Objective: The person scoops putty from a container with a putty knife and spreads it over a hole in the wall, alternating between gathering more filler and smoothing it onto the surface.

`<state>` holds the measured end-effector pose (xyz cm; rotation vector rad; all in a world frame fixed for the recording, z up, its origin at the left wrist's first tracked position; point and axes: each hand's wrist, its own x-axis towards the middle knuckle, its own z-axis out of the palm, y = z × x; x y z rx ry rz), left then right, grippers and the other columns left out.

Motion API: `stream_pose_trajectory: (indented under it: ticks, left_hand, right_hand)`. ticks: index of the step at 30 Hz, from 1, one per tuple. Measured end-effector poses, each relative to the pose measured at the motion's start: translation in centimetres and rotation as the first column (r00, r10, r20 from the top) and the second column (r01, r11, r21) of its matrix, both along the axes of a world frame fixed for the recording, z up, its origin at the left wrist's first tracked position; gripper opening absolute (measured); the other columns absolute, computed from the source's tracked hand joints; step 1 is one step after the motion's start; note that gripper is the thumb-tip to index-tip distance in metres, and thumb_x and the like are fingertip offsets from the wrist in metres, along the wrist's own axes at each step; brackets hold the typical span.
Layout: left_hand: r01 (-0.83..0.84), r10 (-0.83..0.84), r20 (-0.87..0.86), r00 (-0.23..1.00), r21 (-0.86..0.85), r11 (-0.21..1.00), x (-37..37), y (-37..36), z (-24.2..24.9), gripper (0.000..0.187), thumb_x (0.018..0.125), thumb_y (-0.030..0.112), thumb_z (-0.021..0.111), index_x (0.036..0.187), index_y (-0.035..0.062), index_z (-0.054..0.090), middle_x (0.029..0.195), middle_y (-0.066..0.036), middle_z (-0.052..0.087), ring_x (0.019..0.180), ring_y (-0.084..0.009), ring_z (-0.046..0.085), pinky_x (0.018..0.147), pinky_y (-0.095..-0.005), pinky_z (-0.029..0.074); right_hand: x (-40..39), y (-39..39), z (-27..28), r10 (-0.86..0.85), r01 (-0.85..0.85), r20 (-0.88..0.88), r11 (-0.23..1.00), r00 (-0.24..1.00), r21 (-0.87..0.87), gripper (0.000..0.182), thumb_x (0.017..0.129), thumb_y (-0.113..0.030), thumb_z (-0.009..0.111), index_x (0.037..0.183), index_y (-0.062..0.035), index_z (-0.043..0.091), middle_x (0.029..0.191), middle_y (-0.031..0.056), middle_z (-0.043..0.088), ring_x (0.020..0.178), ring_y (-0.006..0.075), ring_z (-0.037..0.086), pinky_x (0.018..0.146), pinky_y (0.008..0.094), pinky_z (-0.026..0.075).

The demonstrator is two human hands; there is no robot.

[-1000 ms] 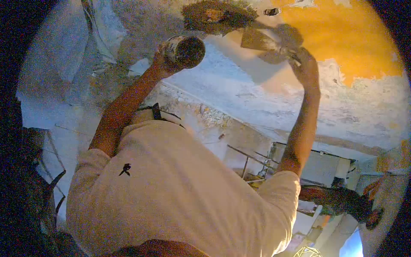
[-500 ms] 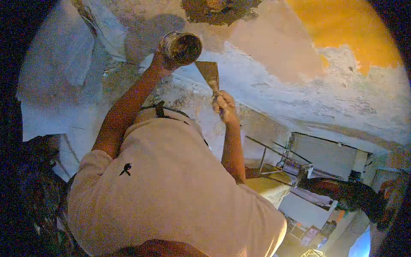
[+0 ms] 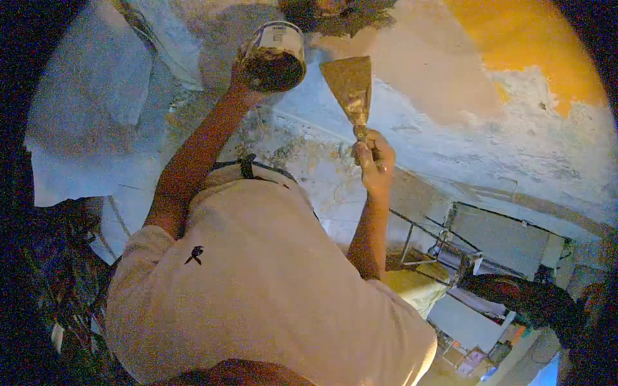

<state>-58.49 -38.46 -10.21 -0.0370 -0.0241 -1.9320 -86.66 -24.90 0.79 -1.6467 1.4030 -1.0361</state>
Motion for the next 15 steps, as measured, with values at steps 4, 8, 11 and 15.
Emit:
stream_pose_trajectory:
  ticks: [4,8,11,15]
  left_hand:
    - [0.073,-0.083,-0.234,0.969,-0.053,0.996,-0.3,-1.4,0.8,0.065,0.095,0.057,0.033,0.136,0.0087,0.050,0.136,-0.016,0.054,0.125,-0.0366,0.052,0.107,-0.0555,0.039]
    - [0.010,-0.010,0.029,1.000,-0.006,1.000,-0.7,-2.1,2.1,0.084,0.082,0.070,0.048,0.142,0.0124,0.044,0.140,-0.019,0.050,0.127,-0.0406,0.050,0.107,-0.0584,0.039]
    - [-0.040,0.018,0.255,0.967,0.082,0.996,-0.9,-1.1,4.8,0.084,0.080,0.070,0.050,0.141,0.0136,0.045,0.139,-0.016,0.052,0.126,-0.0395,0.050,0.107,-0.0572,0.039]
    - [0.076,-0.077,0.004,0.997,-0.199,0.977,-0.3,-0.8,4.6,0.079,0.084,0.069,0.040,0.143,0.0157,0.044,0.143,-0.013,0.048,0.131,-0.0358,0.046,0.109,-0.0556,0.036]
  right_hand:
    - [3.4,-0.4,5.6,-0.026,-0.131,-0.478,0.947,0.878,-0.293,0.036,0.082,-0.006,0.062,0.117,-0.0081,0.063,0.079,0.0112,0.067,0.061,0.0188,0.063,0.057,0.0312,0.049]
    - [4.7,-1.8,6.3,-0.038,-0.303,-0.637,0.857,0.770,-0.417,0.042,0.078,-0.003,0.063,0.119,-0.0111,0.063,0.079,0.0117,0.067,0.062,0.0277,0.063,0.056,0.0370,0.050]
    - [6.7,-1.9,6.6,-0.072,-0.277,-0.712,0.890,0.699,-0.362,0.048,0.076,-0.003,0.064,0.123,-0.0143,0.062,0.075,0.0103,0.063,0.062,0.0313,0.062,0.057,0.0408,0.051]
    - [8.8,-2.7,6.1,-0.115,-0.240,-0.721,0.897,0.683,-0.371,0.054,0.075,-0.008,0.066,0.128,-0.0171,0.059,0.073,0.0105,0.061,0.063,0.0307,0.062,0.057,0.0427,0.052]
